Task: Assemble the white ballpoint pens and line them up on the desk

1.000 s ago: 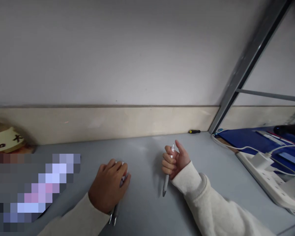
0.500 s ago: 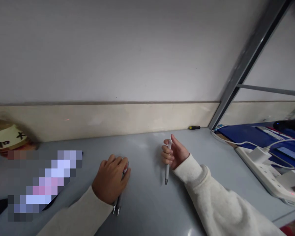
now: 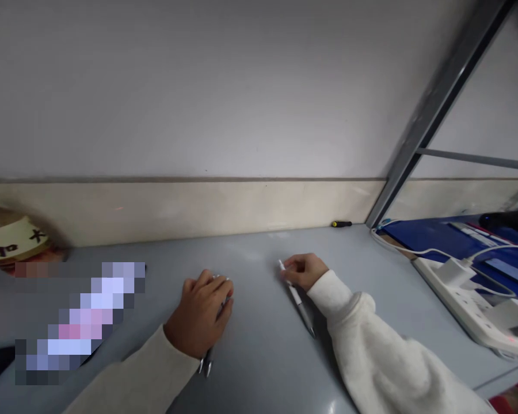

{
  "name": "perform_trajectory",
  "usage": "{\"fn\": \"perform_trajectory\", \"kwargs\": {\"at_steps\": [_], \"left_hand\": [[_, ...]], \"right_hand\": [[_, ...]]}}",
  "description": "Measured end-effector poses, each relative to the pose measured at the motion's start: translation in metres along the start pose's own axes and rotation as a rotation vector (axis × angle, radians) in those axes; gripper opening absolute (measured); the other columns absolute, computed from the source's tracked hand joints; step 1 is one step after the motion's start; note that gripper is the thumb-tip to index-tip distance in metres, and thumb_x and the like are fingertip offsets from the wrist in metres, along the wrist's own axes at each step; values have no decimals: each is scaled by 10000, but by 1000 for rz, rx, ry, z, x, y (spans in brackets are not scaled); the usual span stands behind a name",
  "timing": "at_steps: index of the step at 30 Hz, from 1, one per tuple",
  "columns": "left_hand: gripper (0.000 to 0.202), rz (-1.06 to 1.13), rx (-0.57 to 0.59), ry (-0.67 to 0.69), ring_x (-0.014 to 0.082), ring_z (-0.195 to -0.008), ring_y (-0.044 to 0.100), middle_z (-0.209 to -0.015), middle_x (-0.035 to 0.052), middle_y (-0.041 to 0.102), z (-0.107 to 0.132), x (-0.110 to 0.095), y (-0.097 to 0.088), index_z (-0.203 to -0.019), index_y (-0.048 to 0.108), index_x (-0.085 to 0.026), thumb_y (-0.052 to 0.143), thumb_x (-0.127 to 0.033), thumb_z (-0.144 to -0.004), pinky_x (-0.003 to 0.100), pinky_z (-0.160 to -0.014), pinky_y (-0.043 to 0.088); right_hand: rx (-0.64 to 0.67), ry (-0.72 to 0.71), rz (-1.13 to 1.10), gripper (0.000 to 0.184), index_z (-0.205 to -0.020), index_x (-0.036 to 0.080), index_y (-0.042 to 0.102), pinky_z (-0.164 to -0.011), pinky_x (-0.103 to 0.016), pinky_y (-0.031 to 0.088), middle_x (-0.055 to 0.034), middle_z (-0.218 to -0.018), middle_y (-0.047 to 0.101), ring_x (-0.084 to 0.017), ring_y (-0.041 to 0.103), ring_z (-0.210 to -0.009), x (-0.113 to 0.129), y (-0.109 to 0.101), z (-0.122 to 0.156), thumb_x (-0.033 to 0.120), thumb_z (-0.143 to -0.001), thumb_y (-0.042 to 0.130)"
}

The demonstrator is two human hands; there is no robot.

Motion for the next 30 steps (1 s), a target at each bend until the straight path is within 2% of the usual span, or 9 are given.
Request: {"fn": "perform_trajectory", "kwargs": {"at_steps": [3,5,7,11,16,22,26,28,30], "left_hand": [[175,5,35,-25,213,-828,494,-782,23,630,0,1,2,-749,550,-198,389,-180,-814,346,-682,274],[163,9,54,-38,221,-851,498,-806,23,636,1,2,3,-790,560,-197,399,-185,-811,355,-700,271],[156,14,68,-53,228,-871,499,-831,26,641,2,2,3,-825,568,-197,413,-196,-806,362,-713,268],[172,25,77,-68,226,-845,505,-771,23,640,2,3,2,-859,581,-212,421,-239,-804,361,-705,267],[186,32,42,-53,219,-803,515,-684,13,619,2,3,2,-875,581,-233,425,-225,-774,365,-692,274],[192,37,19,-55,216,-767,534,-631,4,593,2,1,1,-839,579,-220,428,-165,-734,362,-687,284],[202,101,-30,-52,217,-753,547,-623,-6,577,2,1,-1,-865,578,-217,427,-164,-742,365,-692,296],[202,188,-78,-31,204,-740,552,-643,-14,578,2,-1,-2,-887,567,-228,424,-174,-755,359,-695,314],[176,293,-124,-4,185,-721,553,-670,-18,579,2,-5,-4,-885,550,-228,422,-189,-771,351,-702,342]], "right_hand": [[-33,-35,415,265,-863,149,677,-633,-282,403,-20,-619,628,-179,584,-649,1,-4,2,226,-610,675],[-39,-55,551,347,-969,161,662,-662,-282,407,-41,-708,663,-192,598,-717,4,-5,4,241,-631,668],[-21,-56,594,341,-988,166,659,-668,-270,409,-49,-749,674,-185,602,-732,6,-6,5,243,-656,654],[5,-33,595,255,-926,168,681,-658,-261,408,-37,-686,667,-169,599,-686,7,-6,4,213,-682,624],[-44,-126,450,154,-746,217,692,-602,-292,388,-19,-561,622,-172,551,-582,0,-8,-2,160,-619,625],[-72,-223,368,122,-661,237,677,-577,-291,367,-10,-563,596,-156,503,-554,-7,-11,-7,155,-580,638],[-121,-256,401,137,-709,208,688,-591,-300,385,-30,-627,590,-152,497,-561,0,-14,-5,140,-603,634],[-114,-353,366,161,-766,188,689,-591,-294,400,-34,-662,591,-139,493,-555,10,-10,1,128,-630,625],[-36,-534,278,195,-849,167,682,-584,-276,414,-41,-704,595,-132,505,-577,22,-2,11,155,-658,643]]}}
Point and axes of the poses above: each hand's wrist, its own z-axis away from the middle knuckle, its own y-axis out of the palm, x = y × z, the point moved 5 cm from there along -z, towards the middle knuckle
